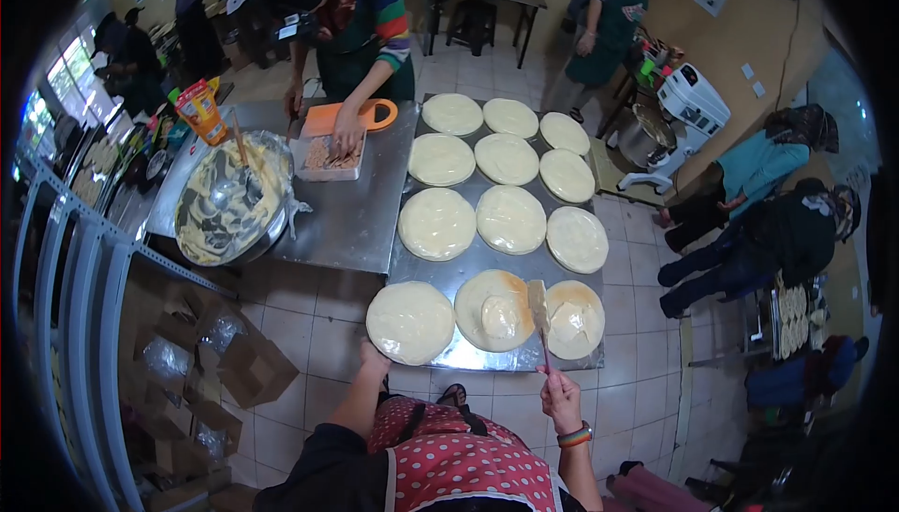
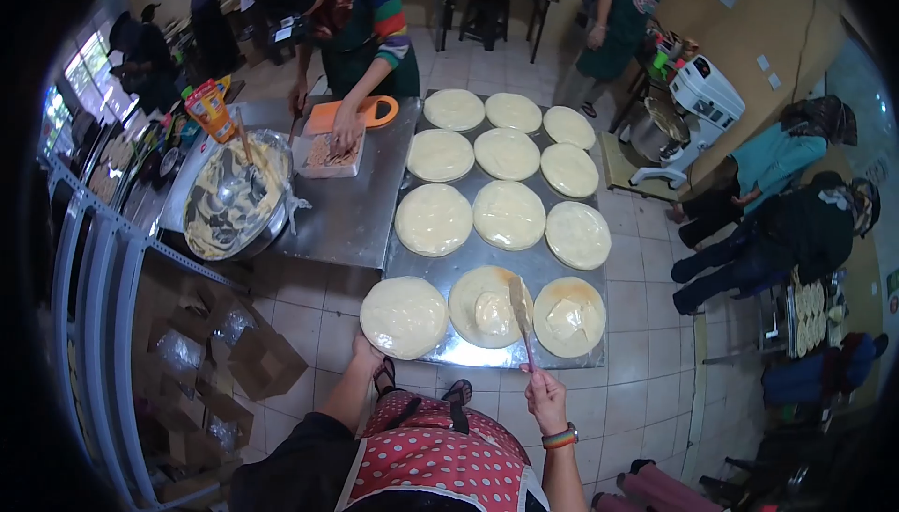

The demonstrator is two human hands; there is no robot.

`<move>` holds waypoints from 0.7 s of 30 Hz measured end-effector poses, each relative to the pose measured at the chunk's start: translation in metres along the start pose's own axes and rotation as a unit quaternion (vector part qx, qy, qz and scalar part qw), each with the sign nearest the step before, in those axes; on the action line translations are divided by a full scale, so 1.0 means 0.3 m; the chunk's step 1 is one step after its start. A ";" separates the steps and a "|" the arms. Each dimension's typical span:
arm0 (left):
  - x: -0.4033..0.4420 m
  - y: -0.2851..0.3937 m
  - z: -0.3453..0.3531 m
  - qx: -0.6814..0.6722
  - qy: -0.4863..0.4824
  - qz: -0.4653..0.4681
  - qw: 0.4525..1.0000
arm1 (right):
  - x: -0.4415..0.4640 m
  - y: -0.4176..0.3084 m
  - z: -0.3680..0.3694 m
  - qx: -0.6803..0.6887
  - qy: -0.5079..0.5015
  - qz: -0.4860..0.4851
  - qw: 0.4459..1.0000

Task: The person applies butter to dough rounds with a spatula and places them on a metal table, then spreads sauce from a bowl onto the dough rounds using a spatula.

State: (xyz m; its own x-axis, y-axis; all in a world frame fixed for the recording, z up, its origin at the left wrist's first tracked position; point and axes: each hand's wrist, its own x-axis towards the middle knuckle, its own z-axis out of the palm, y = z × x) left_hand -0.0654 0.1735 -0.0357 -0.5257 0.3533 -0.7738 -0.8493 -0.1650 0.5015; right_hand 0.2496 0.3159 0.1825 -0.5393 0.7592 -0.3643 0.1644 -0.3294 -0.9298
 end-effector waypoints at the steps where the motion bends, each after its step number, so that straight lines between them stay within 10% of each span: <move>1: 0.009 0.015 -0.023 -0.038 0.034 -0.060 0.997 | -0.006 0.008 0.014 0.014 0.004 0.007 1.000; 10: -0.136 0.161 0.033 0.377 -0.016 0.011 0.926 | -0.019 0.051 0.217 0.183 0.035 0.026 0.982; 14: -0.069 0.130 0.016 0.316 -0.003 -0.024 0.949 | -0.022 0.071 0.299 0.264 0.038 0.033 0.963; 16: 0.043 0.050 -0.044 0.437 0.196 0.207 0.853 | -0.026 0.075 0.312 0.266 0.044 0.032 0.962; 18: -0.137 0.105 0.057 0.469 0.172 0.266 0.824 | -0.029 0.077 0.315 0.292 0.057 0.038 0.954; 21: -0.272 0.102 0.190 0.344 -0.193 -0.044 0.918 | -0.035 0.089 0.293 0.333 0.058 0.055 0.940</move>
State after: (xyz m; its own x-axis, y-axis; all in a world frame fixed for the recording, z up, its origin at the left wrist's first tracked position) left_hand -0.0458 0.1923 0.0649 -0.2871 0.6585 -0.6957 -0.5864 0.4534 0.6712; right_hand 0.1871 0.2498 0.1661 -0.4495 0.7433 -0.4954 -0.3596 -0.6582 -0.6614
